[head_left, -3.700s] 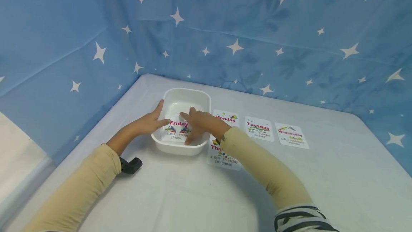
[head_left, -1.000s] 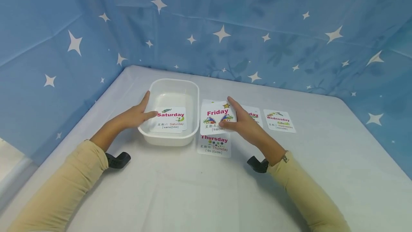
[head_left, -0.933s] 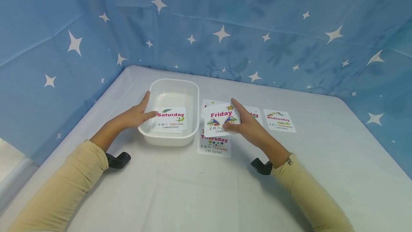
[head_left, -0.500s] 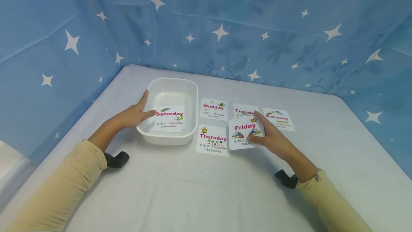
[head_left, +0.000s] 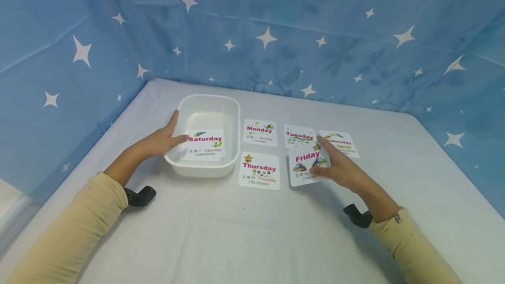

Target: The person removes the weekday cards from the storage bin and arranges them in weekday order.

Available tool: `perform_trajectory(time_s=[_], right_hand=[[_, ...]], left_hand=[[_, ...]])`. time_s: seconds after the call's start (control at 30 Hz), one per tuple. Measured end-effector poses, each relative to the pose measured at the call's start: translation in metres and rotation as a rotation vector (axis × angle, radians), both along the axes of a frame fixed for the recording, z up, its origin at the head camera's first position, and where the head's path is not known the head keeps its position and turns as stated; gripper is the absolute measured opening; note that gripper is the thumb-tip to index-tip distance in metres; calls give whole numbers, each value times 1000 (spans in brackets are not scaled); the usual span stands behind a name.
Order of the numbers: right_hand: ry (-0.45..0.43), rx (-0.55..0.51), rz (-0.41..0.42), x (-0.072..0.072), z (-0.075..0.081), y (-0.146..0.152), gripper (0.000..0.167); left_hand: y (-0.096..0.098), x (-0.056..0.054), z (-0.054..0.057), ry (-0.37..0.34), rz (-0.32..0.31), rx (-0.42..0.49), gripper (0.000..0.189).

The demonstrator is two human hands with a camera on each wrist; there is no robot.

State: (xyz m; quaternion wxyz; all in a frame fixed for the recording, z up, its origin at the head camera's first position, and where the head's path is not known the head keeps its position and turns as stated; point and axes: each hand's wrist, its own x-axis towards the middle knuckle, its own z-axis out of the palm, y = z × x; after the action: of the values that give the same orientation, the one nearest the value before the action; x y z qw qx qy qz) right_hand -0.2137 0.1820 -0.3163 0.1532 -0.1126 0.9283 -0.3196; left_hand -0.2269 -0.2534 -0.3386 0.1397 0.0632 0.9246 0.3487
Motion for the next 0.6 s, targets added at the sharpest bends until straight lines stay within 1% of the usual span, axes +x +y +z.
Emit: perform_trajectory(time_s=[0.2, 0.37, 0.5, 0.6], right_hand=[[-34, -8, 16, 0, -3, -3, 91], [-46, 17, 27, -2, -6, -3, 90], [-55, 75, 28, -4, -8, 0, 90], [-69, 110, 48, -5, -9, 3, 91]], left_hand=[[-1, 0, -1, 4, -4, -3, 87], [-1, 0, 0, 5, -4, -13, 86], [-1, 1, 0, -1, -1, -10, 85], [0, 0, 0, -6, -1, -5, 85]])
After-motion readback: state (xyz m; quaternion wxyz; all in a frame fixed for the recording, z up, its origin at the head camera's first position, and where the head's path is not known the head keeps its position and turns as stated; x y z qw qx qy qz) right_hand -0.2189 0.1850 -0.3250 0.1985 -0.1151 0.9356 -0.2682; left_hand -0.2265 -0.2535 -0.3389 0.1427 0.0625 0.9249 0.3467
